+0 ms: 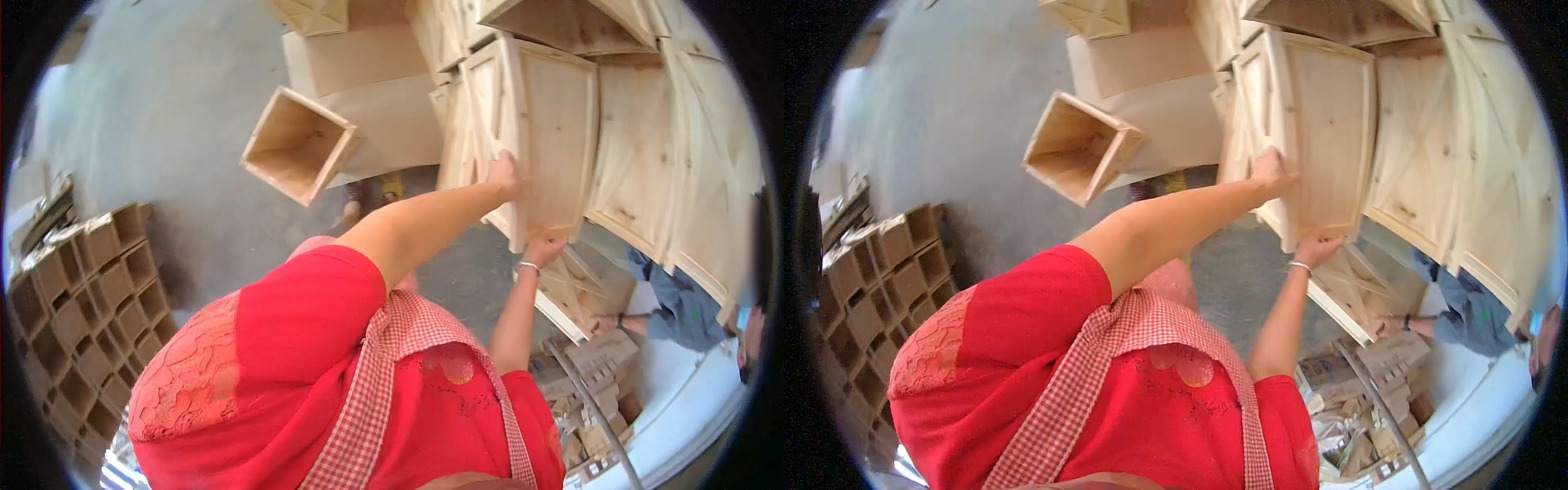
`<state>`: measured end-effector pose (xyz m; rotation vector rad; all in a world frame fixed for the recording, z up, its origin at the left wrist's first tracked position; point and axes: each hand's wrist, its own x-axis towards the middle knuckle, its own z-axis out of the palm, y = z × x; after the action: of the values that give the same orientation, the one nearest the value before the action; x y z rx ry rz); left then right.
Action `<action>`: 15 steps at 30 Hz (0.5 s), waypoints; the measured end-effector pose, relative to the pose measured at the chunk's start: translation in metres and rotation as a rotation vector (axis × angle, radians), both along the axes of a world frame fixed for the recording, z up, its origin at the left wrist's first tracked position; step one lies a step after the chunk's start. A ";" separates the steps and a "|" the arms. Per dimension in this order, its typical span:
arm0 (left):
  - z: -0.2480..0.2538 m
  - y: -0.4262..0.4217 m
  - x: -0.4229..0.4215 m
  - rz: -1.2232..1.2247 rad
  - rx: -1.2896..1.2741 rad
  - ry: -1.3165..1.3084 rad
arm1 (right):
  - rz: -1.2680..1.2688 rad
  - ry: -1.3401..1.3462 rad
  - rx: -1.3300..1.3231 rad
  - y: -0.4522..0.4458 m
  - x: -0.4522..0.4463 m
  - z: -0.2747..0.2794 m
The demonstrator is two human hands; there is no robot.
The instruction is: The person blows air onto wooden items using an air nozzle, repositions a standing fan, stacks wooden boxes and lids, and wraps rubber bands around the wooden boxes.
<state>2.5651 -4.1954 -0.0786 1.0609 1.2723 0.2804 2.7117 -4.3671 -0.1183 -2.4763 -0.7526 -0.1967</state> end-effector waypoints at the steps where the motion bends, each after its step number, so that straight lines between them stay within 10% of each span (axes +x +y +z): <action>1: 0.009 0.000 -0.021 -0.074 0.030 -0.013 | 0.001 -0.021 -0.051 0.000 -0.002 0.000; 9: -0.040 0.006 -0.284 -0.200 0.657 0.556 | -0.247 0.393 0.358 -0.022 -0.067 0.046; 15: -0.141 -0.001 -0.369 -0.383 0.204 0.779 | 0.103 0.716 0.124 -0.054 -0.193 0.008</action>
<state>2.1964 -4.1964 -0.2198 1.6483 1.6987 -0.3426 2.5186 -4.4212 -0.1105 -2.1481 -0.5237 0.6303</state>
